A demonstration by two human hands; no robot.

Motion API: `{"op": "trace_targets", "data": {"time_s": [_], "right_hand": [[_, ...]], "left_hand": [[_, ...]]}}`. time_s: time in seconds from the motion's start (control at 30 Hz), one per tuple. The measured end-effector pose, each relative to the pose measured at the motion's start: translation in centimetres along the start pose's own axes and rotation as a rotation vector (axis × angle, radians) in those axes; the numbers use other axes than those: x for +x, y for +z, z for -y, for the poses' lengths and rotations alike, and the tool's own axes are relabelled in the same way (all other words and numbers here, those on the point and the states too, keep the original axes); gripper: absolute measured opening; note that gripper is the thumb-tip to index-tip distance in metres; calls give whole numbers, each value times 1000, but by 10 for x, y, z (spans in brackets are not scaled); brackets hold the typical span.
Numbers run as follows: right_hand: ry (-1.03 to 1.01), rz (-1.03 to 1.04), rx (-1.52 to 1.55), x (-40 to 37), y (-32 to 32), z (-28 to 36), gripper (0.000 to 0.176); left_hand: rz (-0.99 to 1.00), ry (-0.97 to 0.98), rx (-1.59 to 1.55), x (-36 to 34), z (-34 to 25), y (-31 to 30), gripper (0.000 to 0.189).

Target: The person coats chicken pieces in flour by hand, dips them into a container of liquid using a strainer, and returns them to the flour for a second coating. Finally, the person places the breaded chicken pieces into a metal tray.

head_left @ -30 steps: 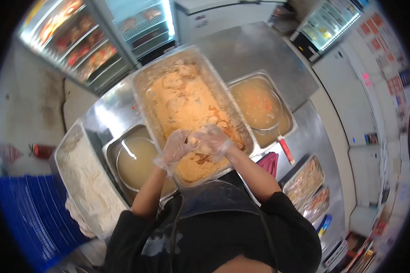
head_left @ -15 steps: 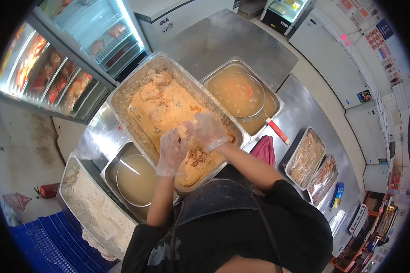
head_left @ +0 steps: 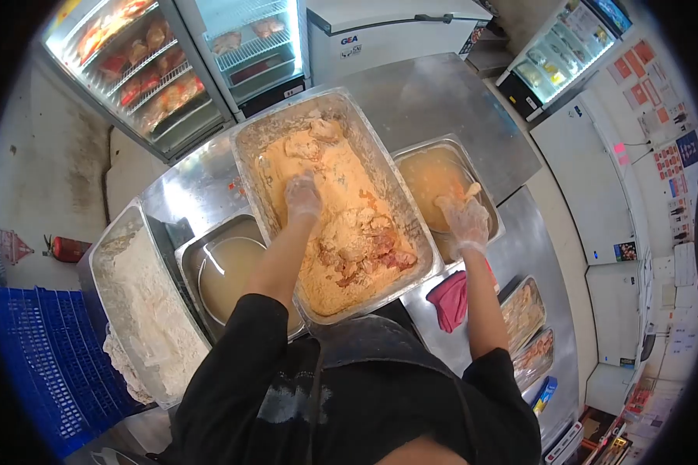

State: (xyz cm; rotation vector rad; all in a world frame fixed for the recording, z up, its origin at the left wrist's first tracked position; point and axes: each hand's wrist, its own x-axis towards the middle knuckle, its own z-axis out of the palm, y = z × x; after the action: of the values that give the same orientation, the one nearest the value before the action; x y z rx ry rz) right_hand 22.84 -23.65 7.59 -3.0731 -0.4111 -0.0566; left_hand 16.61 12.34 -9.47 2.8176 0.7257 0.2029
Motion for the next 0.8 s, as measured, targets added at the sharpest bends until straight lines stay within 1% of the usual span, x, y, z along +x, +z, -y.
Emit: {"op": "trace_targets", "data": {"time_s": [0.07,0.1,0.13,0.17,0.2,0.23,0.3,0.33,0.37,0.4,0.43,0.47,0.5,0.53,0.57,0.6,0.67,0.7,0.77,0.8], "right_hand": [[-23,-90,29,9,41,-21,30],[-181,-146,-126,2,30,-14,34],[-339,-208,-275,-3,20,-2,40],[-339,-200,-267,-4,19,10,40],[-321,-118,-65,-4,19,25,42],[-301,-37,137,-2,18,41,44],[-377,84,415,-2,-2,81,41],[-470,180,630,7,43,83,44],[-517,230,741,12,58,92,45],[-560,286,851,14,51,110,47],[-407,512,935,16,42,125,55],[-249,735,1005,14,24,141,64],[-259,743,1002,12,23,146,64],[-257,874,1256,11,23,151,69],[-250,1008,1507,11,22,156,74],[-261,1027,1498,11,25,160,74],[-314,953,1035,13,38,161,62],[-321,958,1031,16,51,162,62],[-244,966,1155,23,65,166,51],[-249,965,1152,23,66,166,51]], "left_hand": [[94,-110,-90,-10,-10,-7,60],[104,-114,-87,-12,-17,-21,60],[259,-166,-134,-6,-23,-37,61],[415,-220,-177,-3,-24,-46,63],[422,-225,-168,-3,-19,-40,63],[429,-143,-159,-4,-15,-34,50],[440,-66,-145,-17,-16,-55,38],[381,-72,-363,-35,-17,-71,37],[350,-80,-470,-48,-16,-73,36],[320,-85,-577,-61,-15,-73,36],[207,12,-1011,-71,-9,-56,34],[129,50,-1226,-81,-11,-64,34],[58,108,-1437,-90,-13,-71,34],[129,-76,-1334,-99,-30,-119,28],[196,-259,-1227,-104,-39,-146,23],[182,-275,-1230,-106,-37,-145,23],[127,-17,-1231,-111,-32,-138,20],[120,-23,-1232,-113,-32,-133,20],[-118,-216,-1239,-114,-33,-129,20],[-123,-215,-1241,-115,-32,-131,20]]}}
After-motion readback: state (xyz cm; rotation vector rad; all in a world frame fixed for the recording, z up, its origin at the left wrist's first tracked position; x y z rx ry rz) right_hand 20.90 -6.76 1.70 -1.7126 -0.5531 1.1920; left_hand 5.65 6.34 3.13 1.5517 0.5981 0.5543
